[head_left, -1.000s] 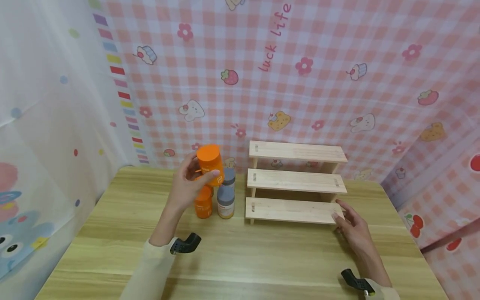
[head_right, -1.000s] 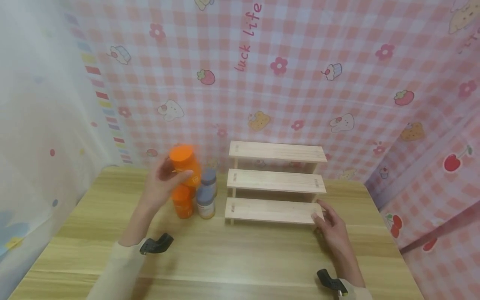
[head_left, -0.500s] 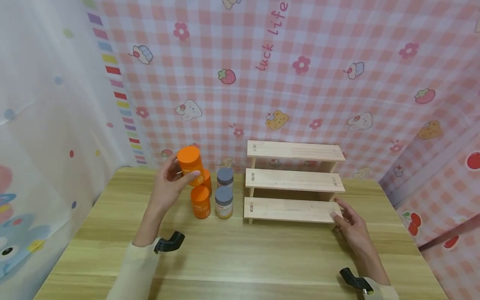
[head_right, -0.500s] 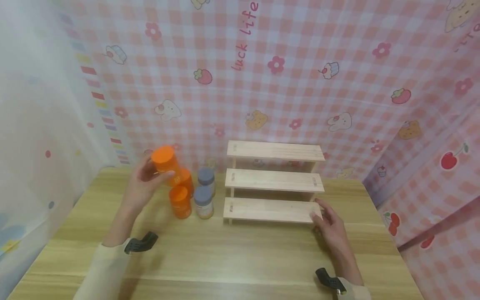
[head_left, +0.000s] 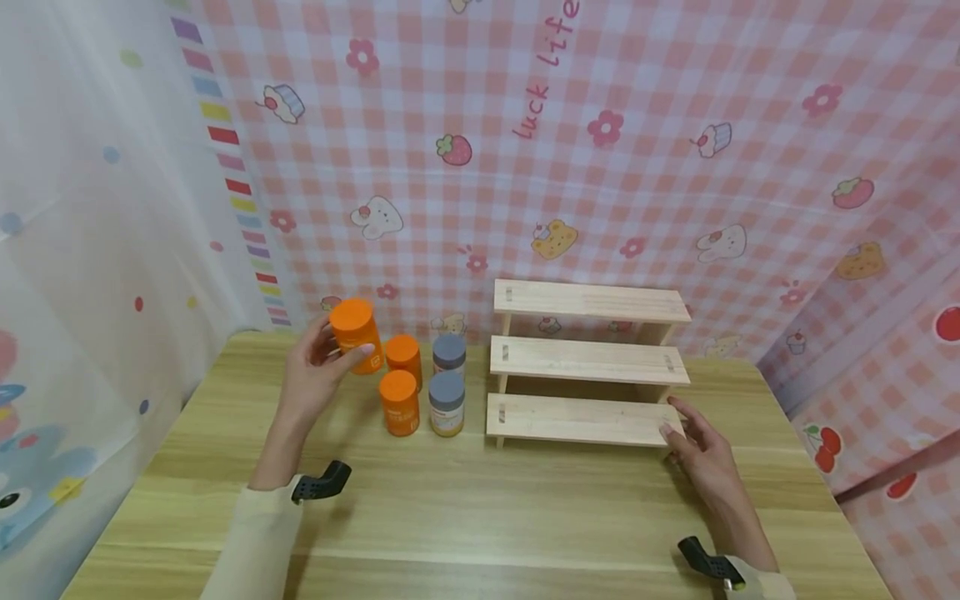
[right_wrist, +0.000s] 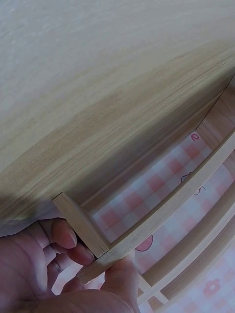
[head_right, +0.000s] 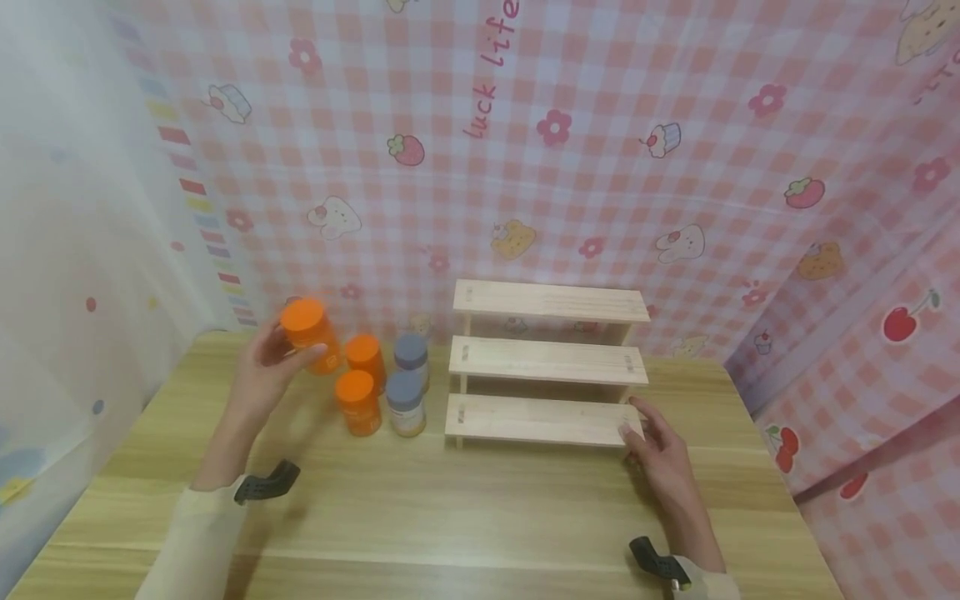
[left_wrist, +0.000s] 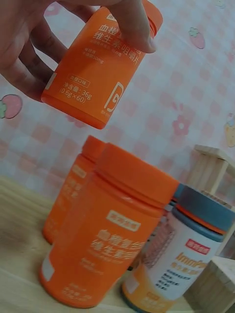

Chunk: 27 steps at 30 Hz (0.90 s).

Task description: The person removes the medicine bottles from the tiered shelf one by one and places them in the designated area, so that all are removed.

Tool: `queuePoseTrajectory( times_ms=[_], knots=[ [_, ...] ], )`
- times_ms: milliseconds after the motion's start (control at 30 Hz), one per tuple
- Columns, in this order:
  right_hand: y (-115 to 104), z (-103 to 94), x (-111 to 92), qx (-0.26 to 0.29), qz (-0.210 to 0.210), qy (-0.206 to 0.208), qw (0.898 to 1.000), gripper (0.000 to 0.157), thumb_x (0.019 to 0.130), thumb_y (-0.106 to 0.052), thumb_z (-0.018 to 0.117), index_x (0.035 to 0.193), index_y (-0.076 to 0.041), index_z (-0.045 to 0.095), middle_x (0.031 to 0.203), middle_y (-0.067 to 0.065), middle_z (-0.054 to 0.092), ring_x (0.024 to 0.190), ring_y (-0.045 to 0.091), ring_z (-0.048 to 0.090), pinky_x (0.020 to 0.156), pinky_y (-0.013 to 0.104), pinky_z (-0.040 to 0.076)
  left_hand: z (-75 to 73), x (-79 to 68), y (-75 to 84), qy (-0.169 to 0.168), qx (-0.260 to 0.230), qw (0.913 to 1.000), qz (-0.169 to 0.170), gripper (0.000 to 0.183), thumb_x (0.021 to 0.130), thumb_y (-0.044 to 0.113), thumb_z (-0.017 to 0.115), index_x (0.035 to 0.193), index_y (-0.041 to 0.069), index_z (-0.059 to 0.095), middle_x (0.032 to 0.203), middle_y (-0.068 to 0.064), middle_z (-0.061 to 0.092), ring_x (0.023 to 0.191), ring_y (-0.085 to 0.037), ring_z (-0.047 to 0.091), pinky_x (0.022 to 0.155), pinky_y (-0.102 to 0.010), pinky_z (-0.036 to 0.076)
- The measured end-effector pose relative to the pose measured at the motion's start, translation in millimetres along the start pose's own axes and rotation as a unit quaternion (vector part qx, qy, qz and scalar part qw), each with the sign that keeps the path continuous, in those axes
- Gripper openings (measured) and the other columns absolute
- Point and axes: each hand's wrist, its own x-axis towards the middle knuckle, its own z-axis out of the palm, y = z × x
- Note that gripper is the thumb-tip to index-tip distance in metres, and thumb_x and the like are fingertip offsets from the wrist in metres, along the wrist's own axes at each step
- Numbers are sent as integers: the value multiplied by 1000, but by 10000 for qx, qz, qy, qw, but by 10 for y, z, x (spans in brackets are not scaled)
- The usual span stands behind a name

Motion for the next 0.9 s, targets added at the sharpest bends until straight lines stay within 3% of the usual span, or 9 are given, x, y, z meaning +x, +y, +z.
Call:
queuePoseTrajectory(
  times_ms=[367, 600, 733, 900],
  knots=[
    [3, 10, -8, -126, -68, 36, 9999, 58, 105, -20, 60, 158, -11, 39, 101, -20, 61, 78, 1, 61, 65, 22, 54, -68, 35, -225, 233, 55, 9992, -309, 63, 91, 28, 80, 149, 27, 53, 126, 9, 63, 118, -12, 57, 103, -23, 49],
    [-4, 11, -2, -127, -24, 10, 9999, 60, 104, -21, 61, 158, -12, 38, 106, -22, 61, 81, 0, 61, 66, 22, 54, -72, 40, -443, 317, 151, 9954, -887, 69, 91, 28, 80, 153, 23, 49, 135, -4, 58, 124, -18, 55, 100, -18, 48],
    [-17, 13, 7, -101, 24, 17, 9999, 60, 105, -18, 61, 159, -11, 37, 103, -25, 59, 80, 1, 61, 66, 22, 54, -43, 37, -548, 307, 75, 9945, -1002, 71, 91, 27, 81, 154, 25, 48, 138, -6, 58, 125, -18, 55, 101, -18, 48],
    [-6, 8, 10, -29, 42, -8, 10000, 60, 105, -18, 60, 159, -10, 36, 100, -22, 59, 77, 4, 61, 65, 22, 54, -26, 33, -668, 190, 29, 9942, -1056, 71, 90, 26, 81, 153, 25, 48, 145, -9, 57, 128, -19, 54, 109, -25, 47]
  ],
)
